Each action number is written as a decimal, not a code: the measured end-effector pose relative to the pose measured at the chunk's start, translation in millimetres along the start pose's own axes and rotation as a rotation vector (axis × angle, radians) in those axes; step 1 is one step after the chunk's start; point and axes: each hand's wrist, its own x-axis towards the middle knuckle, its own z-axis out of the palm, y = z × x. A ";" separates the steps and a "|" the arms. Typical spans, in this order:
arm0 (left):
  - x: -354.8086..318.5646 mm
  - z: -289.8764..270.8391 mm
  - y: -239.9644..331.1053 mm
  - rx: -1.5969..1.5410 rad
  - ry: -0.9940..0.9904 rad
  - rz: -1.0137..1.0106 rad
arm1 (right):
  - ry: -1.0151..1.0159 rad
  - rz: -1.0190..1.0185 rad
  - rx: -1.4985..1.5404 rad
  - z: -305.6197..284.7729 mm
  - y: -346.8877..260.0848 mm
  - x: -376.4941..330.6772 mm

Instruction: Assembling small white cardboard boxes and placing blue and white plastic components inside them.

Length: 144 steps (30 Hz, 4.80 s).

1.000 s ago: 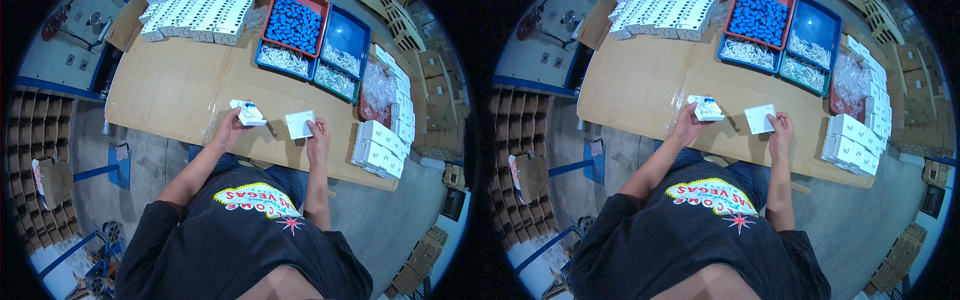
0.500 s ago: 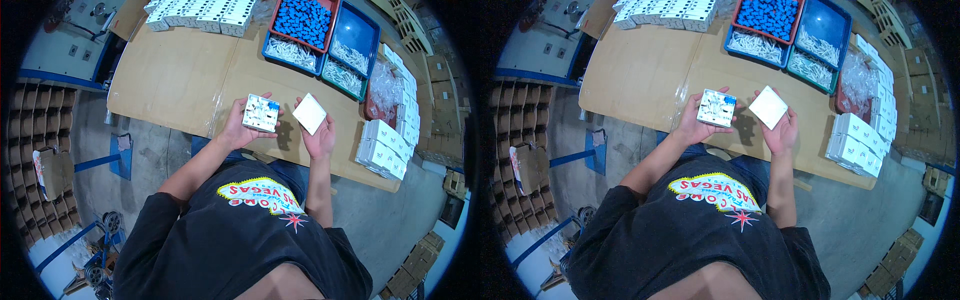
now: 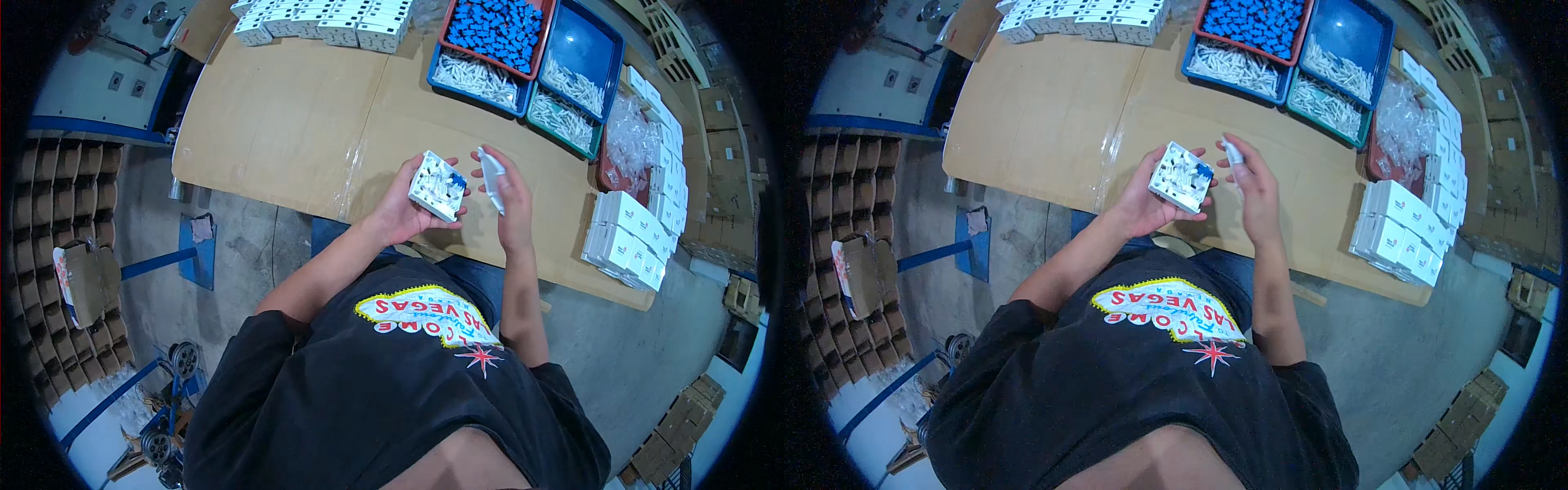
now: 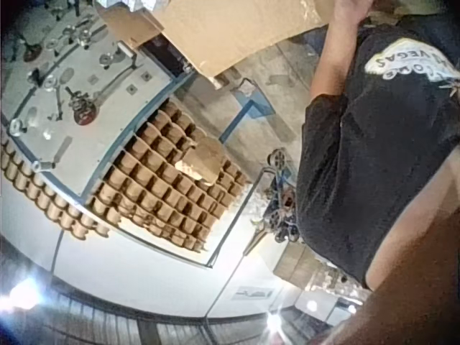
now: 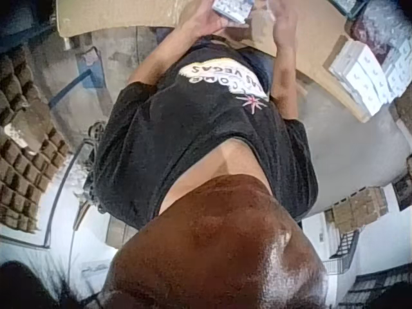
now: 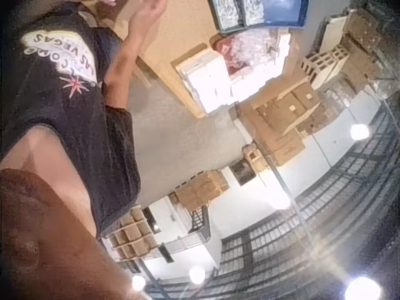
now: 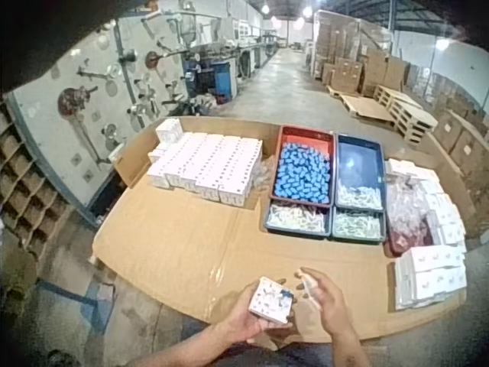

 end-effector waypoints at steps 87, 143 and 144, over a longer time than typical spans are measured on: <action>-6.3 20.2 0.7 -0.009 0.281 0.148 | -0.212 -0.131 -0.608 31.6 -18.5 18.3; -4.6 3.5 -1.3 -0.054 0.094 0.107 | -0.440 0.233 -0.430 22.5 -13.9 52.8; -4.3 3.7 -1.7 -0.061 0.103 0.115 | -0.446 0.243 -0.432 22.9 -16.4 53.0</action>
